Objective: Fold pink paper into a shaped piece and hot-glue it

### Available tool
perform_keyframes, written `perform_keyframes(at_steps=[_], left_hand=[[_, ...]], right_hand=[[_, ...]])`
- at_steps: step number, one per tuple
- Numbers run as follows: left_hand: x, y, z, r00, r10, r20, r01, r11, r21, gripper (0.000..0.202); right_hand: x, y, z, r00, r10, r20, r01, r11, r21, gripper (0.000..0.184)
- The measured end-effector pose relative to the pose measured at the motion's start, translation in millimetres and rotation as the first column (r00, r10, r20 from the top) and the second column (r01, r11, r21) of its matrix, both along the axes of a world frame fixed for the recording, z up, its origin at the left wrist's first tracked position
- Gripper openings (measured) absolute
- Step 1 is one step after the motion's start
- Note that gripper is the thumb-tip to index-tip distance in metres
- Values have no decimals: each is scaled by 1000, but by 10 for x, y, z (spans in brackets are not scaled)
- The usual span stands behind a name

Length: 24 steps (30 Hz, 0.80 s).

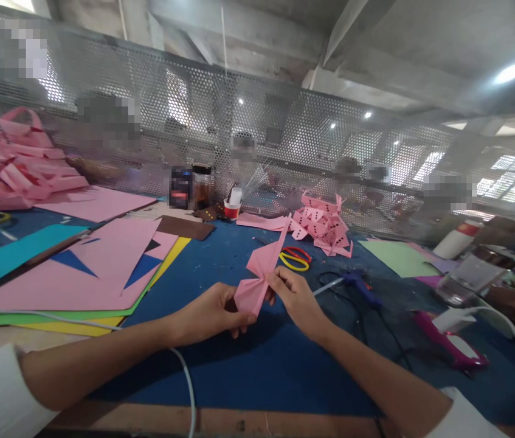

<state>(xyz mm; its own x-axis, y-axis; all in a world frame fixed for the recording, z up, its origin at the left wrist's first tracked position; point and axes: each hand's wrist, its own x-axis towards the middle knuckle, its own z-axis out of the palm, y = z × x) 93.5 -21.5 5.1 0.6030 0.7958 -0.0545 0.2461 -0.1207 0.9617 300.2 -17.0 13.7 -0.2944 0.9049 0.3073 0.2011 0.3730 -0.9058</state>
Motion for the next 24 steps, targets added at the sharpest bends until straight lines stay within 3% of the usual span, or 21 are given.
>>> perform_keyframes(at_steps=[8,17,24], left_hand=[[-1,-12,23,1000,7,-9,-7,1000,-2,29],[-7,62,-50,997,68,24,-68,998,12,30],[-45,132,-13,981,119,156,-129,990,56,30]], right_hand=[[5,-8,21,1000,8,-17,-7,1000,14,35],[28,30,33,998,-42,-54,45,998,41,30],[69,70,62,986,-127,-108,133,990,55,25]])
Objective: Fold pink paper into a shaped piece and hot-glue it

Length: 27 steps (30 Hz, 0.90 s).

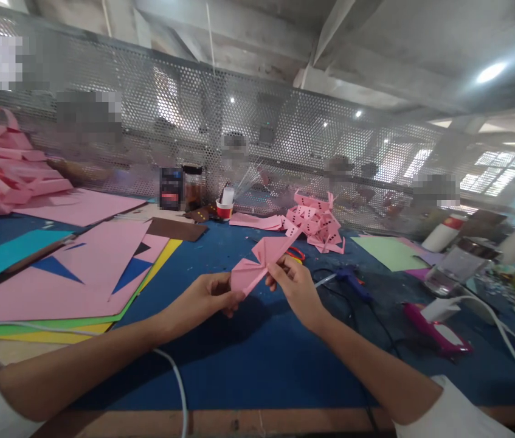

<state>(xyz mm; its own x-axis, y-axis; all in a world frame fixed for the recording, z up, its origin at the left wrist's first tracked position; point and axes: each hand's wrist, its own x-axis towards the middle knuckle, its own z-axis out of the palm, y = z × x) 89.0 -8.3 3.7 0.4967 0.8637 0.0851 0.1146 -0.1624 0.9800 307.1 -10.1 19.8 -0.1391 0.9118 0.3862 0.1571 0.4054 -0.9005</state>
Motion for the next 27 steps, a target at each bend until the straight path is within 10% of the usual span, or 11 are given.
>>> perform_keyframes(at_steps=[27], left_hand=[[-104,47,105,978,117,175,-87,981,-173,22]], right_hand=[[11,33,-1,993,-103,-63,100,994,-49,37]])
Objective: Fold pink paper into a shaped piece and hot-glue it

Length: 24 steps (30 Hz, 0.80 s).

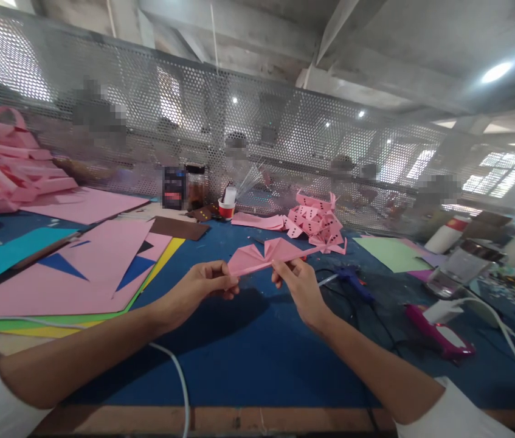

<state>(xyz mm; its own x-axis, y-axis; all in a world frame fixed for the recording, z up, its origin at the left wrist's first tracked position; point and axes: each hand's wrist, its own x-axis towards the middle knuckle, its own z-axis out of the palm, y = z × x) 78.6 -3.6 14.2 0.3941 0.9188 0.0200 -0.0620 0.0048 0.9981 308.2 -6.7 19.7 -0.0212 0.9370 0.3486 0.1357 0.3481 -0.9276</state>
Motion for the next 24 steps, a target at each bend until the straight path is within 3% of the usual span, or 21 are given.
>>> perform_keyframes(at_steps=[13,24], left_hand=[[10,59,-76,999,-3,53,5,999,-39,26],[-16,79,-14,989,45,140,-36,997,-67,24]], right_hand=[[-16,-6,18,997,-60,43,59,998,2,40],[-25,-34,-6,998,43,34,-43,999,-15,41]])
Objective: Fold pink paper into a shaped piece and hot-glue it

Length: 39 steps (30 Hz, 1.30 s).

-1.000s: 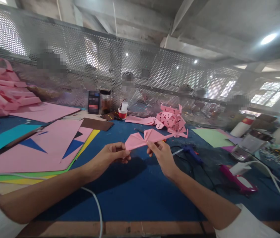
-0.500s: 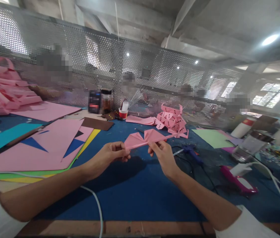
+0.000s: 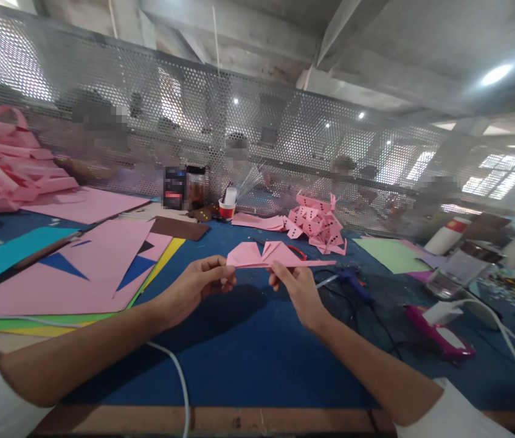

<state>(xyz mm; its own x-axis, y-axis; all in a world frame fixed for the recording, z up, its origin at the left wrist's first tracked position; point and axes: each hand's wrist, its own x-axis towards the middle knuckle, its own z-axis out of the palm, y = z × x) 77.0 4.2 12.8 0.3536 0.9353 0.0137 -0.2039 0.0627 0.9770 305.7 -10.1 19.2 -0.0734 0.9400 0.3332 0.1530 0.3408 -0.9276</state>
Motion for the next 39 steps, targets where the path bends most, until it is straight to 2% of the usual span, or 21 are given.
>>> perform_keyframes(at_steps=[5,11,19,24,29,39], left_hand=[[34,-36,12,1000,-3,15,4,999,-46,22],[73,-79,27,999,41,34,-37,993,-110,21],[3,10,49,988,88,125,-71,989,-128,19],[-25,46,63,982,105,156,-76,981,-179,14],[4,3,67,981,84,173,-48,978,-203,11],[16,-37,62,980,16,196,21,983,-185,20]], right_hand=[[-23,12,-45,1000,-14,15,14,999,-32,41],[-72,2,-102,998,53,25,-52,998,-40,35],[-50,-40,-30,995,73,62,-74,997,27,21],[-47,-31,-37,994,105,18,-106,993,60,23],[-59,-42,-45,997,66,41,-69,995,72,26],[-71,-14,-57,997,67,-23,-67,997,25,26]])
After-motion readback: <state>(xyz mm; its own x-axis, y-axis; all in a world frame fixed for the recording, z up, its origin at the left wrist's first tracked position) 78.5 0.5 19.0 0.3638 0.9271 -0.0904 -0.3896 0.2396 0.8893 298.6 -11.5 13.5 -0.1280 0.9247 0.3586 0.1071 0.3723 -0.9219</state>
